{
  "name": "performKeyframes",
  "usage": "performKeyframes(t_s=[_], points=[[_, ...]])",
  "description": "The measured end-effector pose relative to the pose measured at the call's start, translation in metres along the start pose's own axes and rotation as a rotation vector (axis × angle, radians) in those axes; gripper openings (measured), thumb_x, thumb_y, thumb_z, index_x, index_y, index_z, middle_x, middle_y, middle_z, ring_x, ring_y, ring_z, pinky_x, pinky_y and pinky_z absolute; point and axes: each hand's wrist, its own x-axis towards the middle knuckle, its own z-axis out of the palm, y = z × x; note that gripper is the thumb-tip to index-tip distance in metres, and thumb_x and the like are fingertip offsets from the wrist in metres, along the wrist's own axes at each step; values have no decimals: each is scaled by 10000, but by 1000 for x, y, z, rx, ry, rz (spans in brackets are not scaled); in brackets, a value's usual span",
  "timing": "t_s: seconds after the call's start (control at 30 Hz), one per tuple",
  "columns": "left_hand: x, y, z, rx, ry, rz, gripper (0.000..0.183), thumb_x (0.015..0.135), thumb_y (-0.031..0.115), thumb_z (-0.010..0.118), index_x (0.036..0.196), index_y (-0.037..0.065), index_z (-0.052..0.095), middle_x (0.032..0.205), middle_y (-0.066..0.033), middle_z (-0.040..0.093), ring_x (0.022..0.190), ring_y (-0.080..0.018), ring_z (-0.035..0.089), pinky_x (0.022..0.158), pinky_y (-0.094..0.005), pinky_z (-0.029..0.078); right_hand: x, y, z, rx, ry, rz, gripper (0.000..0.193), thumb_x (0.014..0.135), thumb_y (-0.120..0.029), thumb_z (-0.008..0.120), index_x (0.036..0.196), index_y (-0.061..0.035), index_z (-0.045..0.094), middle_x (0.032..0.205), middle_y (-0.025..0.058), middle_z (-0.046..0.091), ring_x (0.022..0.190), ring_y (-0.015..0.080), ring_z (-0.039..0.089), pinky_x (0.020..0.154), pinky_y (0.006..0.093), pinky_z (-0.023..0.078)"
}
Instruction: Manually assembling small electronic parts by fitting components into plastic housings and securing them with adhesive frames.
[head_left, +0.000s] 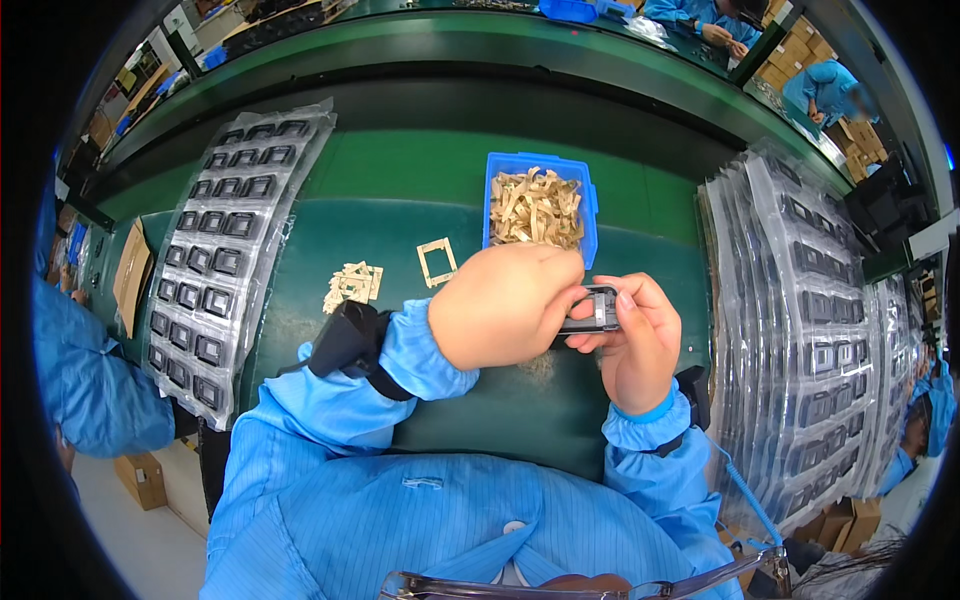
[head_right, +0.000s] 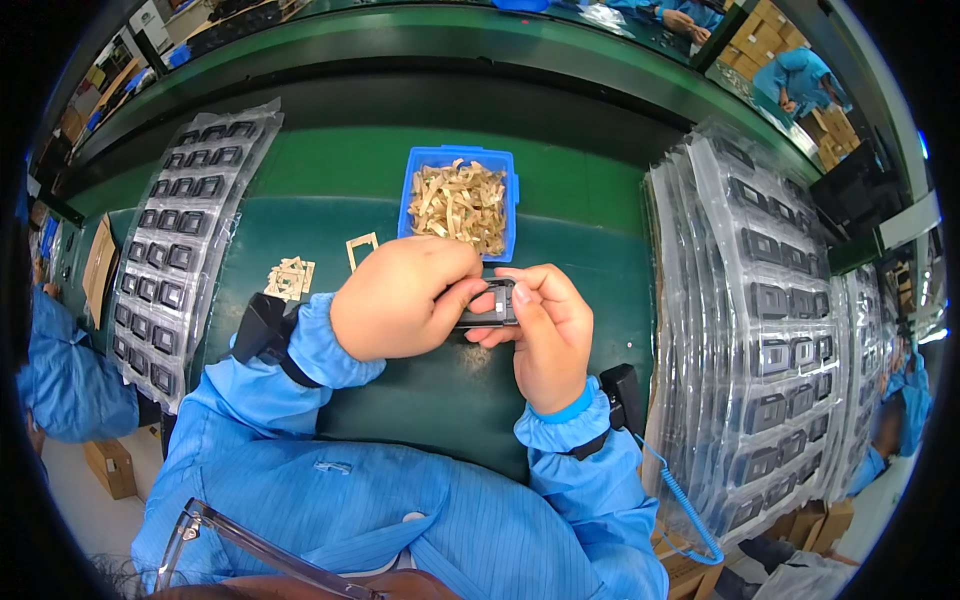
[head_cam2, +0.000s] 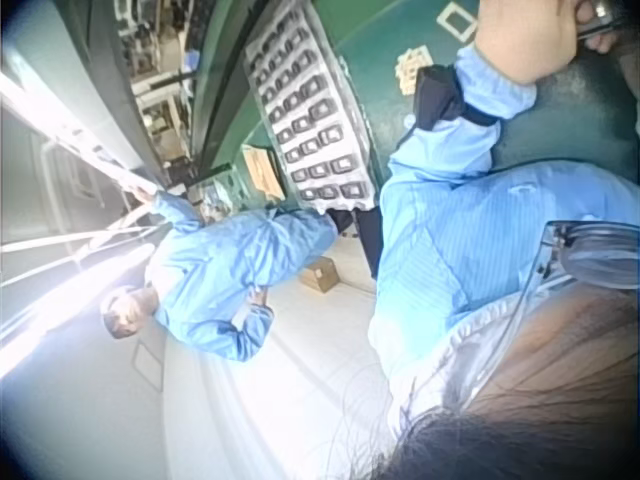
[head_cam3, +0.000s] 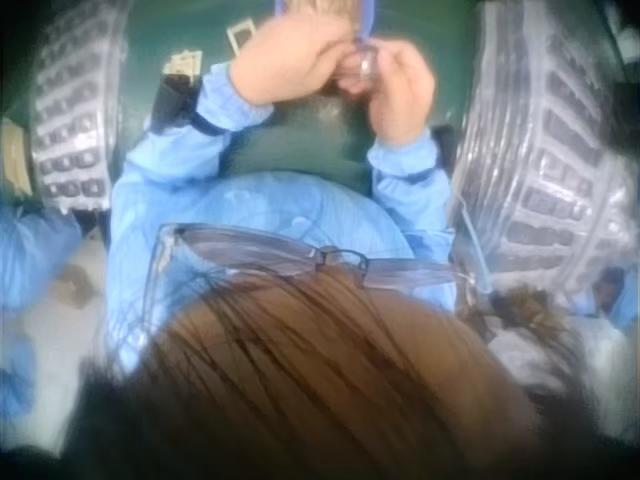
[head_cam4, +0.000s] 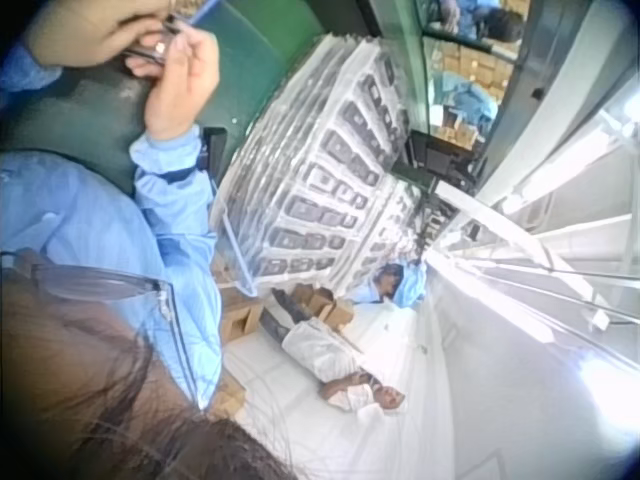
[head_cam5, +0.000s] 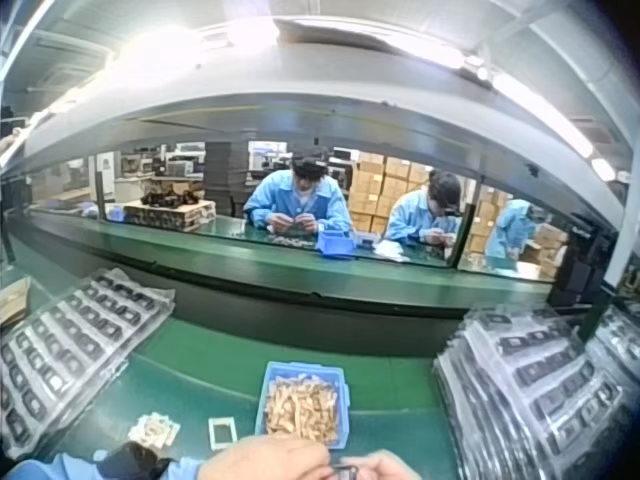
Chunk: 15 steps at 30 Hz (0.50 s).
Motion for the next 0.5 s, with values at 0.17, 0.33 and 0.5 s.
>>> performKeyframes(t_s=[0.17, 0.33, 0.5], points=[[5, -10, -5, -101, -86, 57, 74, 884, 81, 656, 863, 23, 615, 767, -158, 624, 739, -377, 632, 642, -462, 494, 7, 2, -9, 90, -69, 105, 205, 1028, -105, 522, 1159, 39, 588, 934, 180, 714, 674, 204, 708, 590, 247, 589], [5, -14, 1, 9, 17, 103, 119, 898, 123, 681, 957, 24, 647, 818, -159, 658, 774, -384, 648, 669, -456, 513, 15, 12, -8, -79, 16, -40, 294, 979, -15, 618, 1271, 18, 606, 1015, 124, 710, 689, 137, 686, 592, 208, 554], [-1, 21, -25, 93, 155, 84, 280, 868, 164, 743, 1102, 31, 665, 1013, -154, 700, 894, -349, 681, 767, -431, 546, 32, -14, -8, -304, 254, -255, 214, 947, -7, 674, 1154, 7, 623, 976, 64, 661, 631, 80, 645, 537, 204, 514]])
